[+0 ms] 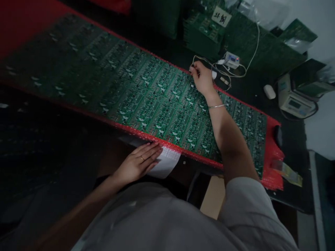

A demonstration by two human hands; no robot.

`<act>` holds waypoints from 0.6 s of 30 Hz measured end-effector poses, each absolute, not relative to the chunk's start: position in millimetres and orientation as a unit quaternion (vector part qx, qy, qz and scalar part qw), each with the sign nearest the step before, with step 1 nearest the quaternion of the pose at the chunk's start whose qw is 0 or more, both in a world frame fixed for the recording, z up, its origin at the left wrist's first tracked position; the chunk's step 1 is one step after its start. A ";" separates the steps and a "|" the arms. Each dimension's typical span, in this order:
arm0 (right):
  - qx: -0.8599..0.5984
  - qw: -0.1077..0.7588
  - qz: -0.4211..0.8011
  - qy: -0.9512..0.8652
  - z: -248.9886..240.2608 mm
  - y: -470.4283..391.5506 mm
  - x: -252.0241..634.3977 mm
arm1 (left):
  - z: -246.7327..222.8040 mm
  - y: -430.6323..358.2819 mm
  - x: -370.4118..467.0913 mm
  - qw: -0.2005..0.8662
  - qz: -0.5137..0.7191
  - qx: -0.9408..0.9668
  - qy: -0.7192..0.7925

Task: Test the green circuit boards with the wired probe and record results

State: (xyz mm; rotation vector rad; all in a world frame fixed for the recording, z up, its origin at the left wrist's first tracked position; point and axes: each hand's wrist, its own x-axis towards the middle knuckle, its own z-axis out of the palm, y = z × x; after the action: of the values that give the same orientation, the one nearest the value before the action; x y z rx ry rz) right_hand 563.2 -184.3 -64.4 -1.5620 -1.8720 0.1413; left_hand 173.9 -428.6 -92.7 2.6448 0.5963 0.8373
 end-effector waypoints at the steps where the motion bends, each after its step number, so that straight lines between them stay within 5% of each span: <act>1: -0.603 0.343 0.052 -0.718 -62.6 -184.9 562.1 | -95.7 -433.2 175.6 0.145 0.285 0.922 0.219; 18: -0.596 0.332 0.068 -0.728 -55.1 -178.4 563.4 | -110.1 -464.3 184.7 0.130 0.278 0.904 0.297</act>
State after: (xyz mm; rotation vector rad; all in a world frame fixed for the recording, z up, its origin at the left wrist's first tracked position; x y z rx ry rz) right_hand 563.4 -178.4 -55.1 -1.5579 -1.9013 0.1789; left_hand 184.7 -464.3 -110.1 2.6284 0.8631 0.8074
